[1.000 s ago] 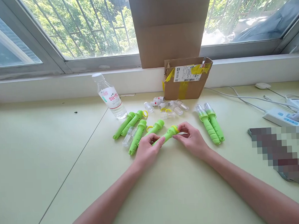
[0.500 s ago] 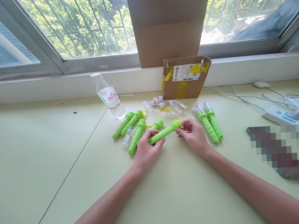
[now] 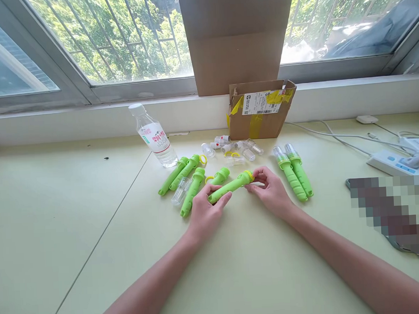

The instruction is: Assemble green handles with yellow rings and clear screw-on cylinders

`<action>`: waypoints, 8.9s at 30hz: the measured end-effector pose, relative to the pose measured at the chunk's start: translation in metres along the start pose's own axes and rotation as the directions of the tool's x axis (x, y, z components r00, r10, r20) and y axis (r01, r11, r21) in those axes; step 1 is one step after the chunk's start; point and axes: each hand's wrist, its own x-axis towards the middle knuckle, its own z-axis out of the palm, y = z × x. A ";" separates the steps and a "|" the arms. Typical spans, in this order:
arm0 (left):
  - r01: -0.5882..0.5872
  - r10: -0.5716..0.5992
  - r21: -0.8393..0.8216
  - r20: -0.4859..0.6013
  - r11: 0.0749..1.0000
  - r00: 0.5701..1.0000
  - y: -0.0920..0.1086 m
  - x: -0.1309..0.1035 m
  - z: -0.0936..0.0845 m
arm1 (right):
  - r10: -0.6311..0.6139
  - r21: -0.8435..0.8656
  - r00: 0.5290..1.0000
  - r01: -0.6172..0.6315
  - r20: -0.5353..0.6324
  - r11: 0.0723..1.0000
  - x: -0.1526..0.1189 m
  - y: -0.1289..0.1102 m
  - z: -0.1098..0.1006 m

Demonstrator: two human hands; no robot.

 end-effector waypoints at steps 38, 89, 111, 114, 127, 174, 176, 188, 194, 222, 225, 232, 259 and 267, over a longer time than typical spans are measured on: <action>-0.109 0.120 0.111 -0.099 0.988 0.988 0.002 -0.004 0.003 | -0.031 0.002 0.999 0.031 0.033 1.000 0.000 0.000 -0.001; -0.019 0.030 0.118 -0.094 0.993 0.995 0.005 -0.002 0.000 | 0.000 -0.011 0.999 0.001 0.053 1.000 -0.002 -0.002 -0.001; -0.159 0.179 0.176 -0.106 0.971 0.978 0.000 -0.005 0.004 | -0.013 -0.022 0.999 0.013 0.034 1.000 -0.001 -0.002 0.001; -0.157 0.178 0.176 -0.114 0.972 0.977 0.001 -0.005 0.004 | -0.006 -0.031 0.999 0.007 0.036 0.999 -0.001 -0.003 0.001; -0.109 0.126 0.130 -0.131 0.986 0.983 0.003 -0.004 0.002 | -0.027 -0.067 0.999 0.030 0.046 0.997 -0.001 -0.003 0.001; -0.022 0.034 0.115 -0.100 0.993 0.994 0.001 -0.002 0.001 | -0.048 -0.120 0.998 0.051 0.032 0.991 -0.004 -0.004 0.003; 0.005 0.005 0.102 -0.093 0.995 0.996 0.002 -0.002 0.001 | -0.049 -0.119 0.999 0.052 0.022 0.992 -0.004 -0.005 0.004; -0.169 0.175 0.138 -0.033 0.976 0.984 -0.002 0.000 0.003 | -0.044 -0.087 0.998 0.040 -0.048 0.995 -0.004 -0.002 0.004; -0.155 0.169 0.174 -0.072 0.973 0.983 -0.003 -0.001 0.003 | -0.082 -0.090 0.995 0.078 -0.047 0.993 -0.004 -0.003 0.004; -0.056 0.060 0.104 -0.044 0.993 0.997 0.001 0.000 -0.001 | -0.094 -0.105 0.996 0.094 0.005 0.990 -0.004 -0.004 0.004; -0.045 0.049 0.112 -0.040 0.993 0.998 0.003 -0.001 -0.001 | -0.109 -0.105 0.994 0.109 0.004 0.988 -0.004 -0.004 0.004; -0.089 0.097 0.144 -0.045 0.986 0.994 0.002 -0.002 0.000 | -0.096 -0.145 0.995 0.090 -0.033 0.985 -0.004 -0.004 0.004; -0.120 0.138 0.169 -0.100 0.978 0.985 0.003 -0.005 0.002 | -0.086 -0.120 0.996 0.086 0.005 0.989 -0.005 -0.007 0.004; -0.087 0.098 0.147 -0.073 0.985 0.992 0.001 -0.002 0.000 | -0.094 -0.131 0.995 0.095 0.017 0.987 -0.005 -0.006 0.005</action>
